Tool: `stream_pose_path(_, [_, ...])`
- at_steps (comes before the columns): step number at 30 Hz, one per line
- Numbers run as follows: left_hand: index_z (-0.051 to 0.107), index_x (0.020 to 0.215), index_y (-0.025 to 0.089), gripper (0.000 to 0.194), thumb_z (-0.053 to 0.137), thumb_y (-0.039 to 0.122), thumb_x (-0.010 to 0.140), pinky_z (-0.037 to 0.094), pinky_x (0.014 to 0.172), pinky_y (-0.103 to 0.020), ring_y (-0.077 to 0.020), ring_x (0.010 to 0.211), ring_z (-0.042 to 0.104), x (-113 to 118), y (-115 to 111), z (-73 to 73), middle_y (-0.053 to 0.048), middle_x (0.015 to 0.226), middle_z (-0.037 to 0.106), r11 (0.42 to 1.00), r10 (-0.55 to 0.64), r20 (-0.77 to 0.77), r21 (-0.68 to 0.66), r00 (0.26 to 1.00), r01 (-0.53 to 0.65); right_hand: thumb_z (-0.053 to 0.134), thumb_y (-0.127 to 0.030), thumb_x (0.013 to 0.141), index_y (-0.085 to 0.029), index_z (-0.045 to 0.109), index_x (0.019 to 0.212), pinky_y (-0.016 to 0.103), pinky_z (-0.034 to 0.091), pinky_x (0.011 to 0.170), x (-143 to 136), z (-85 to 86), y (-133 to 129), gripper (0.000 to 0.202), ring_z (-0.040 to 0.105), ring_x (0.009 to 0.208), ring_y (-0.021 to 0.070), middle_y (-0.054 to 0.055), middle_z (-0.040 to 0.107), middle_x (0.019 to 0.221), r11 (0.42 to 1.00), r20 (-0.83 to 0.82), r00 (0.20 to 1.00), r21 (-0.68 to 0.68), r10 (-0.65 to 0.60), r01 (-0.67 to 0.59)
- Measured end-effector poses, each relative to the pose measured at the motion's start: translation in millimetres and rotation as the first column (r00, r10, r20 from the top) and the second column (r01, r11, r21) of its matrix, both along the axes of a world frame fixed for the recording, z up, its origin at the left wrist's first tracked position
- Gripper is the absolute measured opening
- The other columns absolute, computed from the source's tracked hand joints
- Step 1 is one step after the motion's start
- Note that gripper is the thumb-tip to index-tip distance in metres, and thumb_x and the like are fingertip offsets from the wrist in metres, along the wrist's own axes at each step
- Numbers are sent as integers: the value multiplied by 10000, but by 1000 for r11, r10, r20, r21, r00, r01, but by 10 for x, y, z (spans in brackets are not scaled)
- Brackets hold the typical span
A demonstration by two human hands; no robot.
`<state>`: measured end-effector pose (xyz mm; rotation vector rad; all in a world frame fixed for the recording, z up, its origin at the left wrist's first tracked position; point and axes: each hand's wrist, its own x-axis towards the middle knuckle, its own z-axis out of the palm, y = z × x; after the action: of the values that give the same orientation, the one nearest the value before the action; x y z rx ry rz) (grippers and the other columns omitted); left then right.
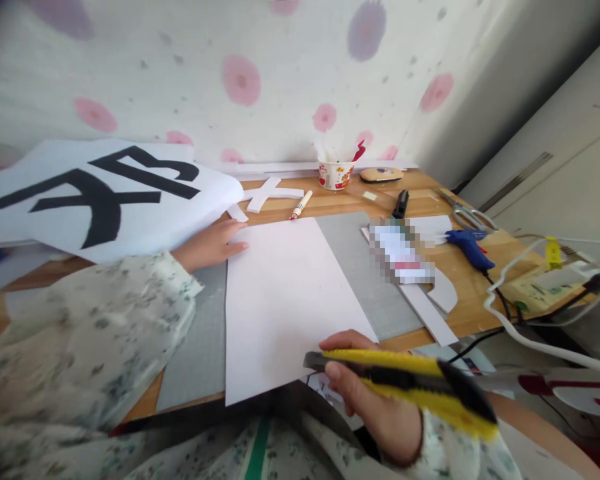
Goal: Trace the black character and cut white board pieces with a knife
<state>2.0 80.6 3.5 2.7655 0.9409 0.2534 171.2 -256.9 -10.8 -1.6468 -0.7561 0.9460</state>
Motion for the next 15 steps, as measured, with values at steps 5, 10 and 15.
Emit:
stream_pose_path(5, [568,1358,25,523,473,391,997,324,1186,-425,-343,1370,500,144,-12,5,-146,1438,583,1000,2,-45,12,999,-2,762,-524,801,-218,685,983,244,389,433,125,20,63,364,471,385,119,-53,543,434,996,-332,941,37,-63,79])
stream_pose_path(10, [614,1305,173,370,586,393,1009,480,1060,-542,-310,1269,579,123,5,-67,-103,1389,593,998,5,-39,68,999,-2,769,-521,790,-208,692,977,281,509,486,185,-60,118,372,462,355,117,-67,532,399,990,-311,947,94,-73,107])
stream_pose_path(15, [605,1295,191,370,656,369,975,557,952,-500,-272,1142,638,116,72,-167,-108,1339,612,992,42,-56,123,998,-34,769,-552,789,-204,698,1000,246,460,426,208,-108,130,414,520,388,130,-61,546,433,989,-195,978,113,-69,92])
